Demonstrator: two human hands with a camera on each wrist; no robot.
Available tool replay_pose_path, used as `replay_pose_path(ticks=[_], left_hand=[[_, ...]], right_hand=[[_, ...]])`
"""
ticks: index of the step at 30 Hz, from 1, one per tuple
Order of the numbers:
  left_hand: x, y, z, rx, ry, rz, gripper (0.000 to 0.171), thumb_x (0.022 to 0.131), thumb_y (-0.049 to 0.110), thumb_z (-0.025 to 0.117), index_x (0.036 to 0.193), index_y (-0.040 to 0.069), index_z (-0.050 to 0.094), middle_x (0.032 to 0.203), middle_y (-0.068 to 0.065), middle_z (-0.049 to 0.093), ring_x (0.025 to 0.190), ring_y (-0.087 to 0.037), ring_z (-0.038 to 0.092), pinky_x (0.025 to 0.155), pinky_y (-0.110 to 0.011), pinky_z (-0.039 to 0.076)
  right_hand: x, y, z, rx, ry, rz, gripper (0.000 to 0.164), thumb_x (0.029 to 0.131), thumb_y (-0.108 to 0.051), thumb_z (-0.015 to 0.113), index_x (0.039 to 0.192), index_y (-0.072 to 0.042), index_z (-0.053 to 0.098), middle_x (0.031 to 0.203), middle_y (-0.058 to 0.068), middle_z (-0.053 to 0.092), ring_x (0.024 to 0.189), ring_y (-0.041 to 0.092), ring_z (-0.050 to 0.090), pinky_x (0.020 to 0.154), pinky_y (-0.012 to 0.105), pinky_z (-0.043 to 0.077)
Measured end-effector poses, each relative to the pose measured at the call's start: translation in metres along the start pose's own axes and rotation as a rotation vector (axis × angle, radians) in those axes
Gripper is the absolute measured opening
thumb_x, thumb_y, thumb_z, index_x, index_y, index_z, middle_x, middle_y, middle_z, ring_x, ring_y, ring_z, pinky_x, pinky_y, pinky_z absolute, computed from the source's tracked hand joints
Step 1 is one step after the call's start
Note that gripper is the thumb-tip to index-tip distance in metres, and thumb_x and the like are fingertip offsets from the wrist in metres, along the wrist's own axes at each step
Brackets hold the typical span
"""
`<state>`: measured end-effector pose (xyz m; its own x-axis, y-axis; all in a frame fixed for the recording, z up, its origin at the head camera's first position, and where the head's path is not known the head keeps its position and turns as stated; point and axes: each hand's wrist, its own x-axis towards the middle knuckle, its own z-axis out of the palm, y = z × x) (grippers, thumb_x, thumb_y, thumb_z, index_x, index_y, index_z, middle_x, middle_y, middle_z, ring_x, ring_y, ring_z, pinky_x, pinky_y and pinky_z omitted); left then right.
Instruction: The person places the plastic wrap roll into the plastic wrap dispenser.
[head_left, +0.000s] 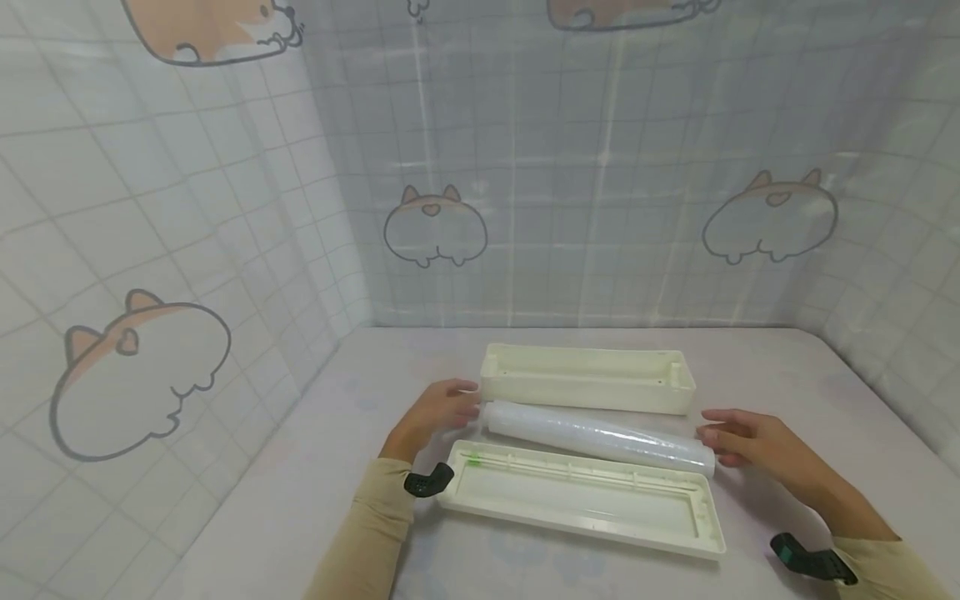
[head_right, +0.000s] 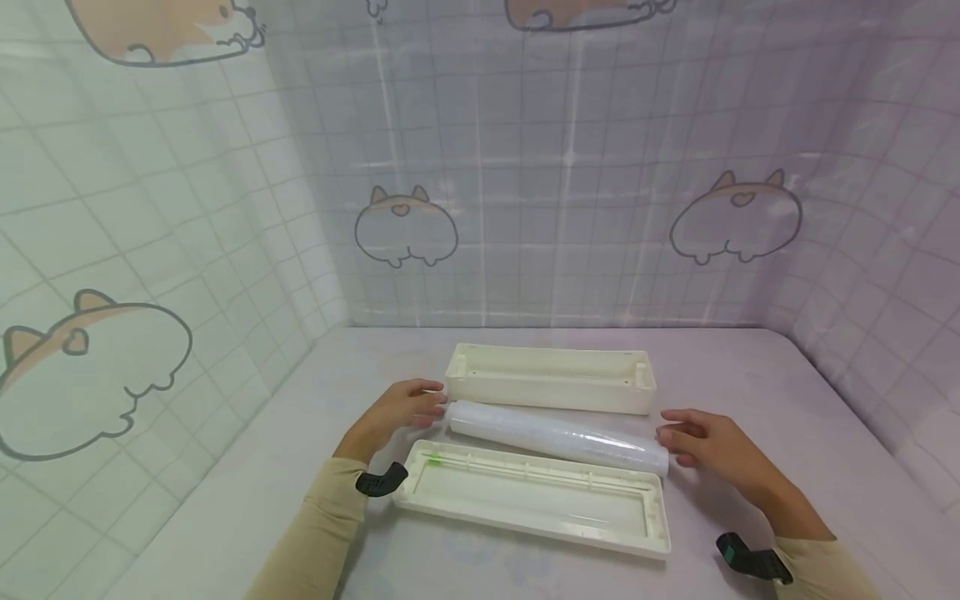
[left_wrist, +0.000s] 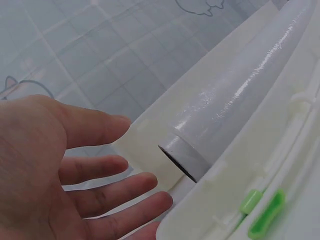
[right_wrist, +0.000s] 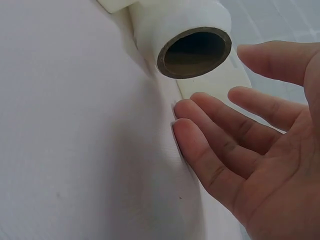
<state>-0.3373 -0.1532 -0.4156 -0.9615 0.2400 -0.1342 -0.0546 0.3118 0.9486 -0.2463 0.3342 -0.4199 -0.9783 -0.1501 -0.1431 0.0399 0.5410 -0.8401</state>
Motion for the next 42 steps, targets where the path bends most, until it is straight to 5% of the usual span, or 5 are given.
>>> replay_pose_path(ticks=[6,13,25,32,42], left_hand=[[-0.005,-0.006,0.000,-0.035,-0.010,0.013,0.046,0.099,0.023,0.065,0.138,0.001,0.055,0.122,-0.016,0.067,0.111,-0.032,0.065,0.097,-0.044,0.052],[-0.010,-0.009,0.003,0.029,-0.030,0.019,0.049,0.097,0.026,0.067,0.138,0.002,0.056,0.126,-0.013,0.065,0.113,-0.028,0.064,0.098,-0.042,0.051],[-0.013,-0.012,0.007,0.115,-0.097,0.073,0.051,0.097,0.037,0.066,0.138,0.006,0.059,0.135,-0.011,0.059,0.116,-0.027,0.061,0.103,-0.048,0.046],[-0.011,-0.009,0.012,0.135,-0.106,0.083,0.054,0.098,0.038,0.065,0.139,0.004,0.057,0.138,-0.012,0.057,0.119,-0.027,0.059,0.103,-0.048,0.046],[-0.008,-0.014,0.011,0.149,-0.098,0.057,0.053,0.097,0.038,0.066,0.139,0.006,0.057,0.137,-0.010,0.058,0.119,-0.025,0.059,0.103,-0.048,0.046]], right_hand=[[-0.006,-0.001,0.002,0.025,-0.037,-0.005,0.068,0.100,-0.037,0.063,0.147,0.007,0.041,0.134,0.024,0.059,0.102,0.021,0.066,0.081,0.032,0.058],[-0.009,-0.002,0.005,0.066,-0.059,-0.041,0.063,0.100,-0.031,0.064,0.145,0.008,0.044,0.134,0.025,0.058,0.101,0.016,0.066,0.081,0.030,0.058],[-0.014,-0.002,0.003,-0.065,-0.093,-0.002,0.064,0.101,-0.039,0.060,0.147,0.002,0.045,0.130,0.016,0.061,0.096,0.020,0.067,0.087,0.041,0.053],[-0.016,0.000,0.000,-0.040,-0.089,-0.081,0.060,0.100,-0.033,0.063,0.145,0.003,0.047,0.129,0.016,0.061,0.098,0.019,0.065,0.080,0.024,0.052],[-0.017,-0.003,0.003,-0.051,-0.072,-0.074,0.061,0.097,-0.034,0.067,0.141,0.005,0.050,0.122,0.014,0.064,0.095,0.020,0.063,0.079,0.027,0.052]])
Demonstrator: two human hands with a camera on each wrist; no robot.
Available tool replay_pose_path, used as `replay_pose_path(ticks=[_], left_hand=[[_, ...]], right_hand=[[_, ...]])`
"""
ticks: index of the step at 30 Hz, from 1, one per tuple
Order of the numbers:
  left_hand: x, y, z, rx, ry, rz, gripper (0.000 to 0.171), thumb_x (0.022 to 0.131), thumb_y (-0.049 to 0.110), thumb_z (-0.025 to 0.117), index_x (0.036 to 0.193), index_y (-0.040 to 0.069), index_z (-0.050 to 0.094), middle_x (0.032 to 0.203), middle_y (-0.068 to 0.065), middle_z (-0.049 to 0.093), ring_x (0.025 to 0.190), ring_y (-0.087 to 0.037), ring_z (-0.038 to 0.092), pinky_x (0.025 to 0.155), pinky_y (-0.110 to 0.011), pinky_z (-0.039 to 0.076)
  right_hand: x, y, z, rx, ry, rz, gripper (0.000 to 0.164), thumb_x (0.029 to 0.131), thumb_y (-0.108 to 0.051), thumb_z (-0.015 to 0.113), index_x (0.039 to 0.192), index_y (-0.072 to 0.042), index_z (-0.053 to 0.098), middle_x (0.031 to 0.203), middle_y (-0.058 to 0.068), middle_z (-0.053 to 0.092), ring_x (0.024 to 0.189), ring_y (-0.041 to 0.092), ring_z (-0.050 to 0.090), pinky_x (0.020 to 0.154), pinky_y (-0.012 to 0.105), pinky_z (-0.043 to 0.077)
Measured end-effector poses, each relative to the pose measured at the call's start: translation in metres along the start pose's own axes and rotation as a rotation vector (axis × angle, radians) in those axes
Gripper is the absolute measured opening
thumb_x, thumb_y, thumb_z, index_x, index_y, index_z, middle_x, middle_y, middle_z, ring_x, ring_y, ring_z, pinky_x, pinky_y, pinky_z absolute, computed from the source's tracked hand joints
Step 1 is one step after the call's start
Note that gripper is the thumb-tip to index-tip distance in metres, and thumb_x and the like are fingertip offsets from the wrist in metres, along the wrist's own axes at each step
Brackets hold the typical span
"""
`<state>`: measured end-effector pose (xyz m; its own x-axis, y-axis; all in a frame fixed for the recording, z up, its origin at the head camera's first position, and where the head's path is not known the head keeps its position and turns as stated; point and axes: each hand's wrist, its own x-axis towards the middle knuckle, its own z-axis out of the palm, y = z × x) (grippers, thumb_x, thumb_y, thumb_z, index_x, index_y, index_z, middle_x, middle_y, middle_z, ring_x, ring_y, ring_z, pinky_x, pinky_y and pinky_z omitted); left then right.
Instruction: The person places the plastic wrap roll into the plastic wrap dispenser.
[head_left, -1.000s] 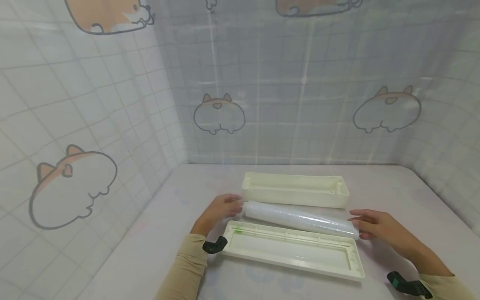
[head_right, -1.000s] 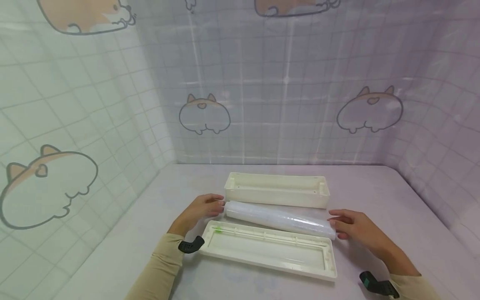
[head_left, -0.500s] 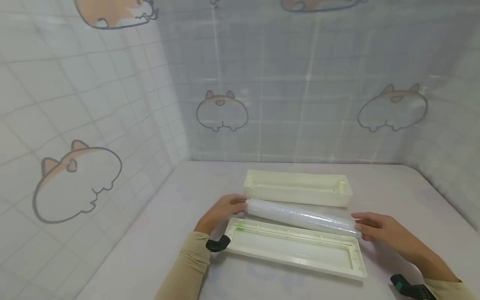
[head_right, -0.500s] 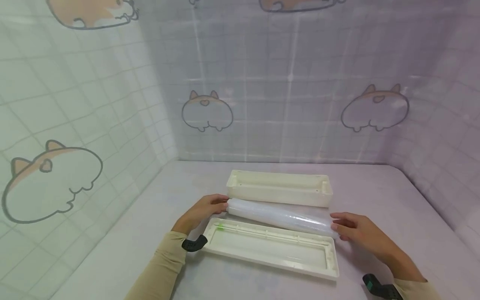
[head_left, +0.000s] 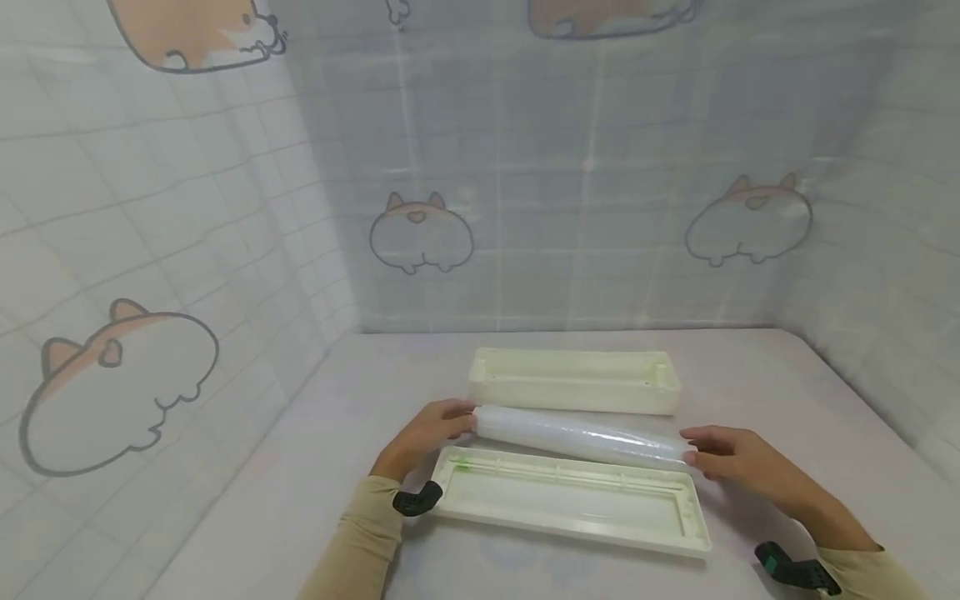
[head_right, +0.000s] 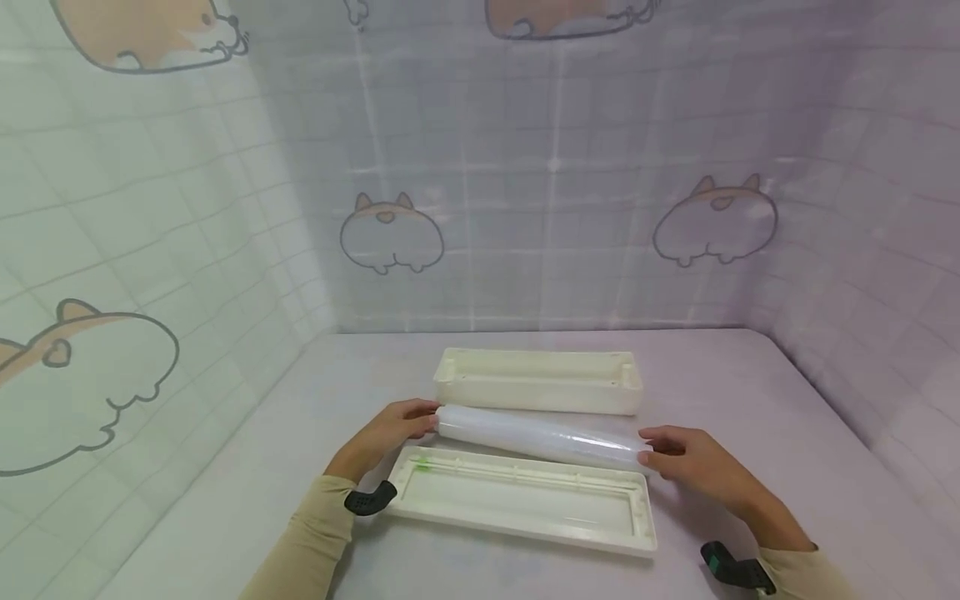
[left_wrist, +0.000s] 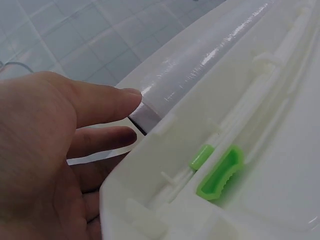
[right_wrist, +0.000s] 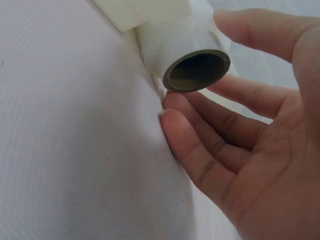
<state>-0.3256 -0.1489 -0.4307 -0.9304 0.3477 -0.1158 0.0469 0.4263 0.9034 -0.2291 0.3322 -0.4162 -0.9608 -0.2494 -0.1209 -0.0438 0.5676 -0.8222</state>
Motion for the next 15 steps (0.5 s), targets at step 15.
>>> replay_pose_path(ticks=[15], left_hand=[[-0.0035,0.0025,0.0036,-0.008,0.010,-0.031,0.057,0.097,0.038,0.067,0.143,0.005,0.054,0.138,-0.011,0.058,0.121,-0.029,0.057,0.104,-0.051,0.043]], right_hand=[[0.0005,-0.0023,0.0036,-0.081,0.015,0.030,0.060,0.100,-0.038,0.061,0.140,0.006,0.051,0.112,0.008,0.065,0.090,0.021,0.059,0.074,0.032,0.050]])
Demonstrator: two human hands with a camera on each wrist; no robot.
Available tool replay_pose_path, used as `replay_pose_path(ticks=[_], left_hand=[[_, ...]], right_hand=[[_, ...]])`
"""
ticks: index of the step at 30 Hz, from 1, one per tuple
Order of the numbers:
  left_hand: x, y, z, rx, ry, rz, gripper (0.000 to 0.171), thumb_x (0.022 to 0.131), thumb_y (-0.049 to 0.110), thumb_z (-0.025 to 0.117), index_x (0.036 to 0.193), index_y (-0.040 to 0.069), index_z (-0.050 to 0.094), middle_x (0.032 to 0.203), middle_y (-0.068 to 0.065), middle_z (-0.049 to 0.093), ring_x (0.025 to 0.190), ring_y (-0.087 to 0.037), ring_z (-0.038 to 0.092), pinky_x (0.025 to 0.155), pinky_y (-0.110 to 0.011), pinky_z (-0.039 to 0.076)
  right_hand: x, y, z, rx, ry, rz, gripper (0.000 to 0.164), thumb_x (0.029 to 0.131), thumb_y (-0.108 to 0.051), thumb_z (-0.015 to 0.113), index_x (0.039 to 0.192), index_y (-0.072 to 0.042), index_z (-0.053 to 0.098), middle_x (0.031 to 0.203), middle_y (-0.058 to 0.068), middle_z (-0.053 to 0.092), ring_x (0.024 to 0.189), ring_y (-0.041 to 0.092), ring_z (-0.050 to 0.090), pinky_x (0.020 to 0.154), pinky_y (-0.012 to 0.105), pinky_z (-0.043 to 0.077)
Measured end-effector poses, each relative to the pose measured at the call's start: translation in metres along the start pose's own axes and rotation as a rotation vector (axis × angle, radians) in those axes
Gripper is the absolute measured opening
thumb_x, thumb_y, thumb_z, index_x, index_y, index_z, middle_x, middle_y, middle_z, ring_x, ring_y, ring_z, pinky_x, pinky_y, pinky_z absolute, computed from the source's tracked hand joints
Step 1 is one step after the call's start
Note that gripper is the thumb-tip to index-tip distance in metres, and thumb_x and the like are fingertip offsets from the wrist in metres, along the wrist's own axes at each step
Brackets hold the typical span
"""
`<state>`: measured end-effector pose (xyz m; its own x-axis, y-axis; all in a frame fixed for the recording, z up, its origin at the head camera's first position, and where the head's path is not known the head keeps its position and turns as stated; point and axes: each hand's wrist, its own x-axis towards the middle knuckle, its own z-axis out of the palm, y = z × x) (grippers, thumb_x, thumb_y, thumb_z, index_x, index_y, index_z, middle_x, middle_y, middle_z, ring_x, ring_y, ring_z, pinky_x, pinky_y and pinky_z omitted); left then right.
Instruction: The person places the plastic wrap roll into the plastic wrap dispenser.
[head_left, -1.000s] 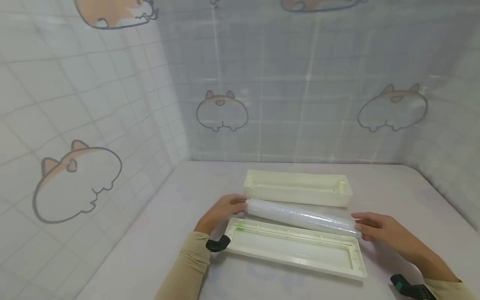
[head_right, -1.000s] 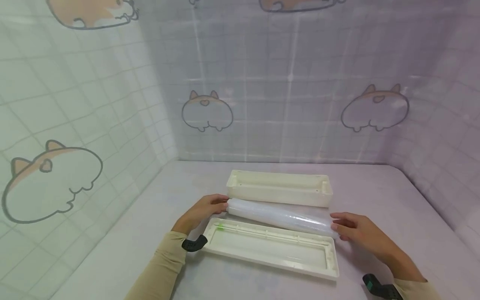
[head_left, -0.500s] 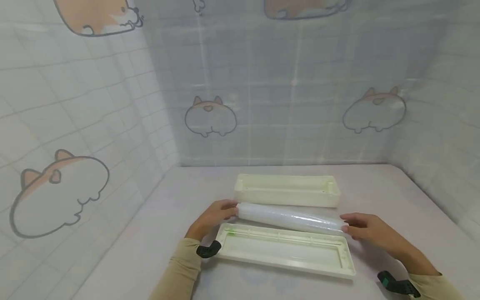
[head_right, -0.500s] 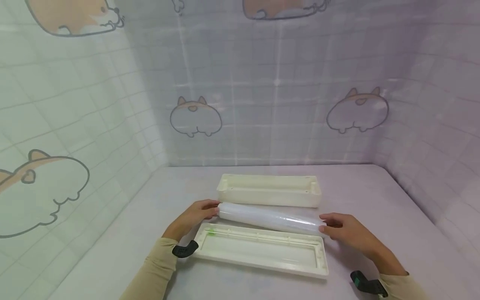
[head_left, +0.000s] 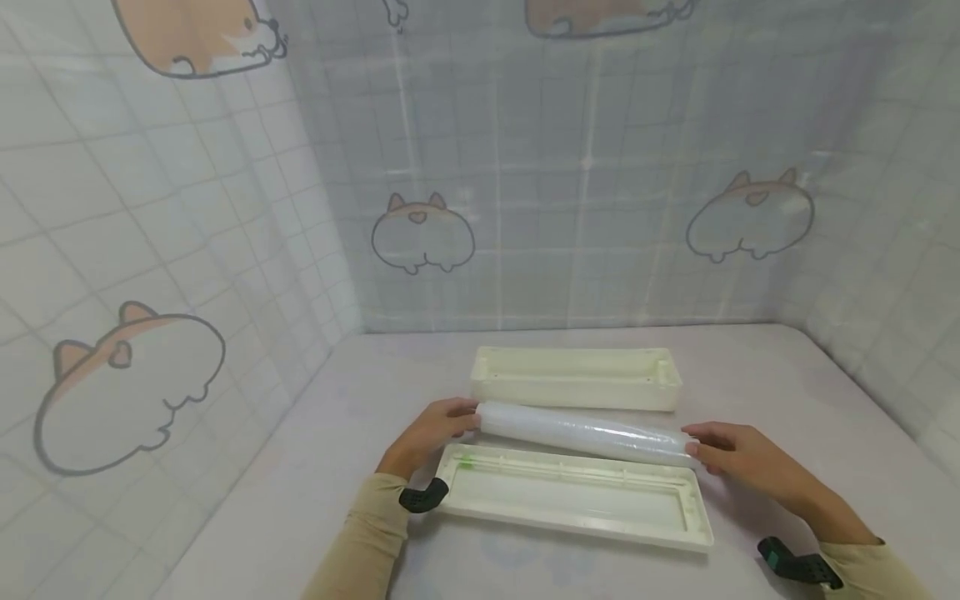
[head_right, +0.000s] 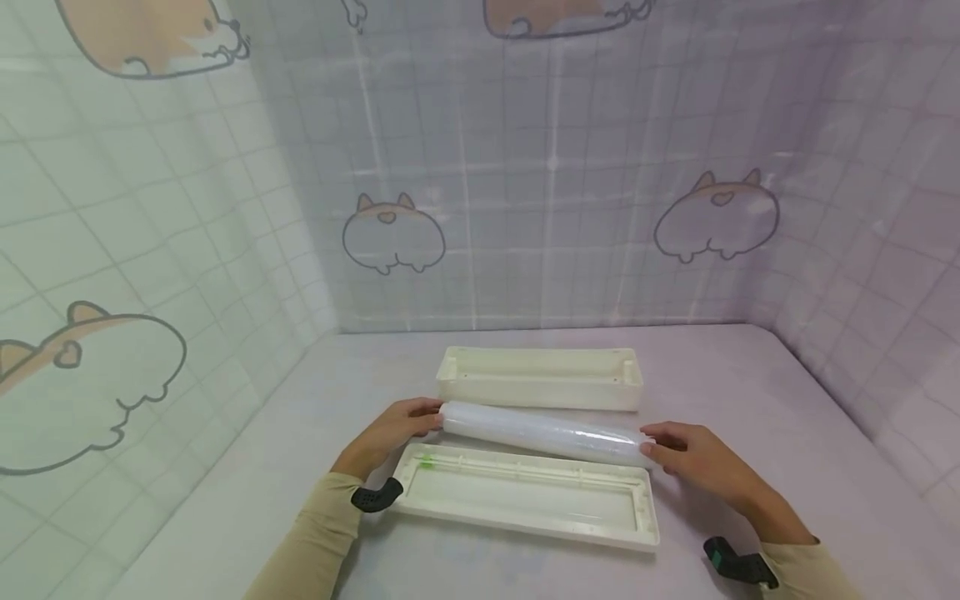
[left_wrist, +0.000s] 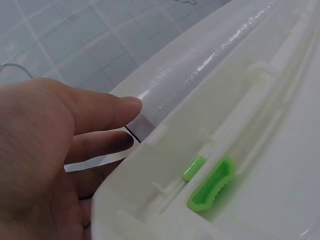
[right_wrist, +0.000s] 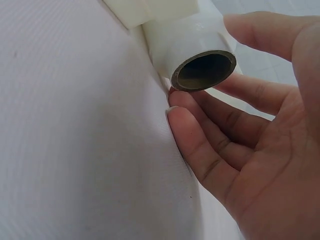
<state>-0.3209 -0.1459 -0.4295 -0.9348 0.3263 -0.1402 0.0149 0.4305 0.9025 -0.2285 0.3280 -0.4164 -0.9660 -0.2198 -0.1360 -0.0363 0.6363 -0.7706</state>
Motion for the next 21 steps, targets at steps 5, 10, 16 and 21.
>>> replay_pose_path(ticks=[5,10,16,21], left_hand=[[0.0014,0.0025,0.0013,-0.003,0.002,-0.014,0.059,0.097,0.038,0.067,0.144,0.006,0.053,0.140,-0.011,0.056,0.122,-0.028,0.056,0.105,-0.050,0.043],[0.0027,0.0007,0.0017,-0.001,0.007,-0.024,0.061,0.095,0.038,0.069,0.144,0.005,0.053,0.140,-0.013,0.056,0.122,-0.029,0.057,0.105,-0.049,0.044],[0.0010,0.0024,0.0036,-0.002,0.029,-0.031,0.058,0.096,0.033,0.069,0.143,0.005,0.053,0.141,-0.013,0.055,0.124,-0.030,0.055,0.105,-0.050,0.044],[0.0001,0.0037,0.0052,-0.006,0.028,-0.017,0.057,0.096,0.029,0.070,0.143,0.003,0.053,0.139,-0.013,0.057,0.123,-0.029,0.056,0.105,-0.050,0.044]], right_hand=[[0.0007,0.0022,-0.0005,-0.014,0.004,-0.027,0.060,0.099,-0.038,0.064,0.140,0.005,0.052,0.117,0.012,0.064,0.097,0.025,0.060,0.077,0.035,0.052],[0.0014,0.0033,0.0005,-0.021,0.016,-0.064,0.059,0.097,-0.036,0.067,0.138,0.005,0.055,0.133,0.022,0.059,0.119,0.037,0.058,0.090,0.048,0.054],[0.0000,0.0001,0.0028,-0.002,0.031,-0.044,0.061,0.095,-0.037,0.070,0.138,0.004,0.055,0.133,0.023,0.059,0.120,0.038,0.057,0.091,0.045,0.054],[-0.0005,-0.0004,0.0040,-0.004,0.052,-0.061,0.059,0.095,-0.036,0.069,0.136,0.004,0.057,0.134,0.023,0.058,0.121,0.037,0.057,0.083,0.030,0.053]])
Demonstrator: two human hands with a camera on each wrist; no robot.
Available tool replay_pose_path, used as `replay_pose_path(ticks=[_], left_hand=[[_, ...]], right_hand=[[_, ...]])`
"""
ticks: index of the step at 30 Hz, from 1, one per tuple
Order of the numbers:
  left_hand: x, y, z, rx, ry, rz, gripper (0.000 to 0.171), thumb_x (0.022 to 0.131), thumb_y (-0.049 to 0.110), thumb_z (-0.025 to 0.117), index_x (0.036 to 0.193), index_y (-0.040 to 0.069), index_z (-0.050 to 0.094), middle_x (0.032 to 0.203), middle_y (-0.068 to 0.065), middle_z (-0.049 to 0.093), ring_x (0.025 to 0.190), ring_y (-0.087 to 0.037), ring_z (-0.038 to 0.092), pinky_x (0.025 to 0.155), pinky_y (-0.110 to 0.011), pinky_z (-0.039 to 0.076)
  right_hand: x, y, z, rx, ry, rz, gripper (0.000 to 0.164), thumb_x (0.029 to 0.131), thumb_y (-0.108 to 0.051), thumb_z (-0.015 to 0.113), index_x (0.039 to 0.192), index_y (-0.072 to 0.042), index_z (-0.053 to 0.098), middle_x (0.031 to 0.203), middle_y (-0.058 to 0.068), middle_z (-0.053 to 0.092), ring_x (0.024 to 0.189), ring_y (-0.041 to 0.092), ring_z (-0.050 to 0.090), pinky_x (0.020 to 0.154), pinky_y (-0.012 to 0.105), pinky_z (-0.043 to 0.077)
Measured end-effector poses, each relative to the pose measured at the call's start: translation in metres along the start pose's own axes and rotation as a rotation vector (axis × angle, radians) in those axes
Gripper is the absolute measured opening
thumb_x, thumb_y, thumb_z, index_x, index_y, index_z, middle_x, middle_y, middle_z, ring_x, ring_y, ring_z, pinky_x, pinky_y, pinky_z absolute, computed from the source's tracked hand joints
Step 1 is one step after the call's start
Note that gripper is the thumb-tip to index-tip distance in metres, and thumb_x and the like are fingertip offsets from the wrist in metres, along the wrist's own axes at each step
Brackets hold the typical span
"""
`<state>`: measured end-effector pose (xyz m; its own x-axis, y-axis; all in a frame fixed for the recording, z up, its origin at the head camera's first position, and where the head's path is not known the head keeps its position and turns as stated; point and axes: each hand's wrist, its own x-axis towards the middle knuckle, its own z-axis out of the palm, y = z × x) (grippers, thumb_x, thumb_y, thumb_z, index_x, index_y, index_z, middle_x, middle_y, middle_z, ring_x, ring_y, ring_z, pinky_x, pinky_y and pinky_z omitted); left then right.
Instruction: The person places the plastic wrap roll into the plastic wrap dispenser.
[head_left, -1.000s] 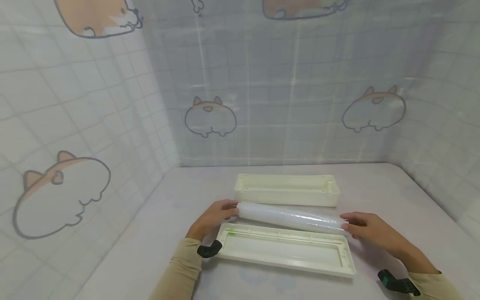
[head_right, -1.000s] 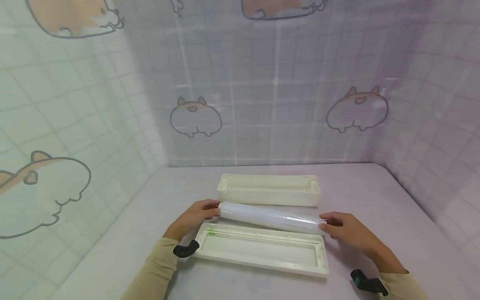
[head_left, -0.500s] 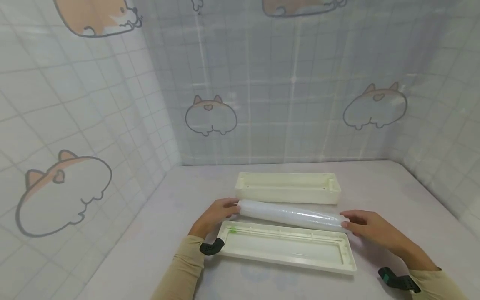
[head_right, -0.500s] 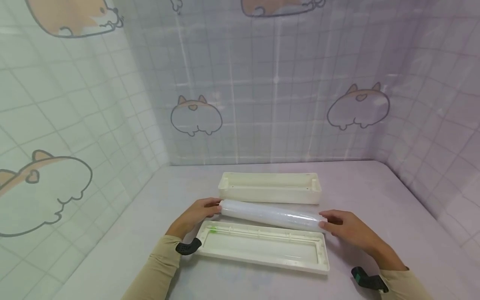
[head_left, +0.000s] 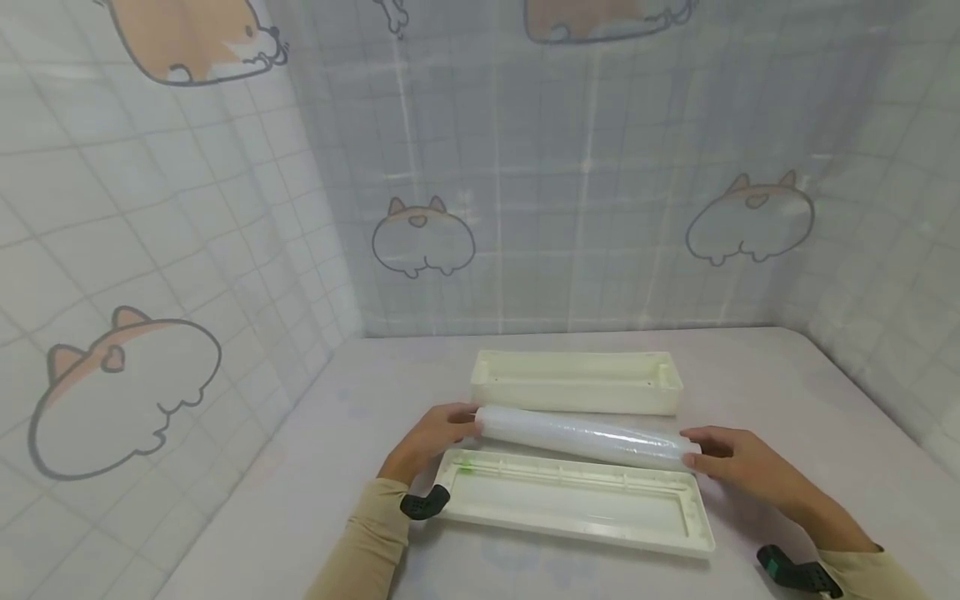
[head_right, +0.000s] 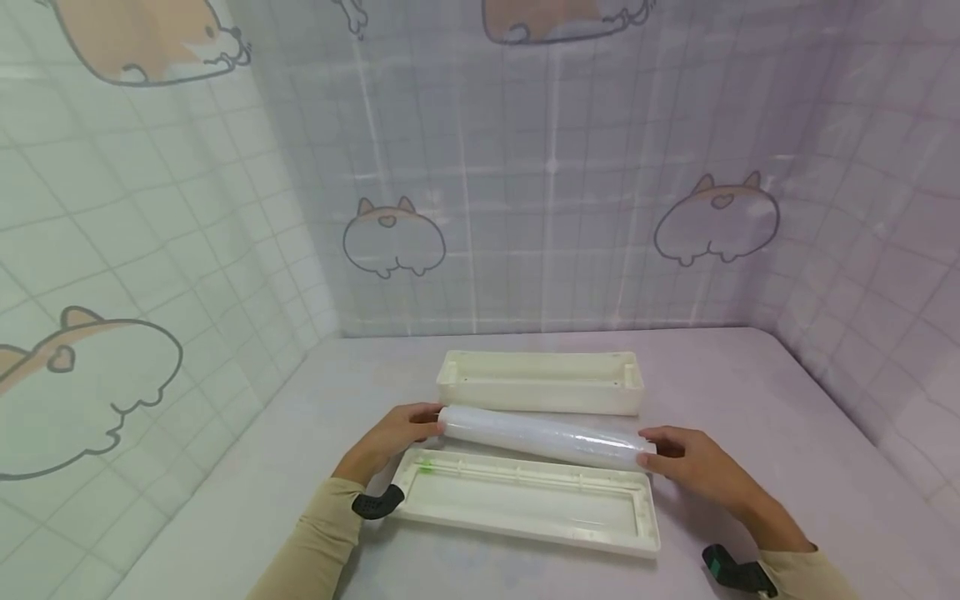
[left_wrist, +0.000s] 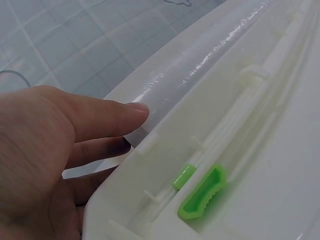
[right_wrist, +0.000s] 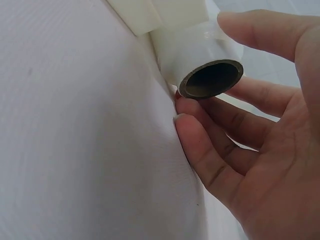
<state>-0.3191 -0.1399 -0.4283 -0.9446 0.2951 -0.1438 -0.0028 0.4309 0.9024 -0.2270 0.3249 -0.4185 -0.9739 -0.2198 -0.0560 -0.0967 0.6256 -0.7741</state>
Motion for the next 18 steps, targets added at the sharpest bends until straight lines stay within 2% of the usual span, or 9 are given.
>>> replay_pose_path(ticks=[1,8,18], left_hand=[[0.0025,-0.0040,-0.0005,-0.002,-0.004,0.002,0.059,0.095,0.031,0.071,0.144,0.003,0.053,0.139,-0.013,0.057,0.123,-0.029,0.056,0.105,-0.050,0.044],[0.0031,-0.0057,0.0003,0.016,0.020,-0.015,0.061,0.093,0.035,0.073,0.143,0.007,0.054,0.135,-0.011,0.059,0.122,-0.027,0.057,0.105,-0.050,0.044],[0.0054,-0.0058,0.0001,-0.013,0.038,-0.022,0.059,0.091,0.031,0.075,0.141,0.005,0.057,0.134,-0.011,0.060,0.118,-0.026,0.060,0.103,-0.047,0.047]], right_hand=[[0.0005,0.0007,0.0006,0.001,0.003,-0.006,0.058,0.095,-0.036,0.069,0.136,0.004,0.057,0.134,0.023,0.059,0.121,0.037,0.056,0.082,0.027,0.052],[0.0030,-0.0021,0.0015,-0.012,0.022,-0.018,0.058,0.095,-0.037,0.070,0.135,0.004,0.058,0.134,0.024,0.058,0.122,0.040,0.056,0.083,0.031,0.053],[0.0038,0.0007,0.0063,0.082,0.033,0.000,0.061,0.096,-0.032,0.069,0.139,0.006,0.052,0.130,0.020,0.060,0.102,0.021,0.060,0.075,0.028,0.055]])
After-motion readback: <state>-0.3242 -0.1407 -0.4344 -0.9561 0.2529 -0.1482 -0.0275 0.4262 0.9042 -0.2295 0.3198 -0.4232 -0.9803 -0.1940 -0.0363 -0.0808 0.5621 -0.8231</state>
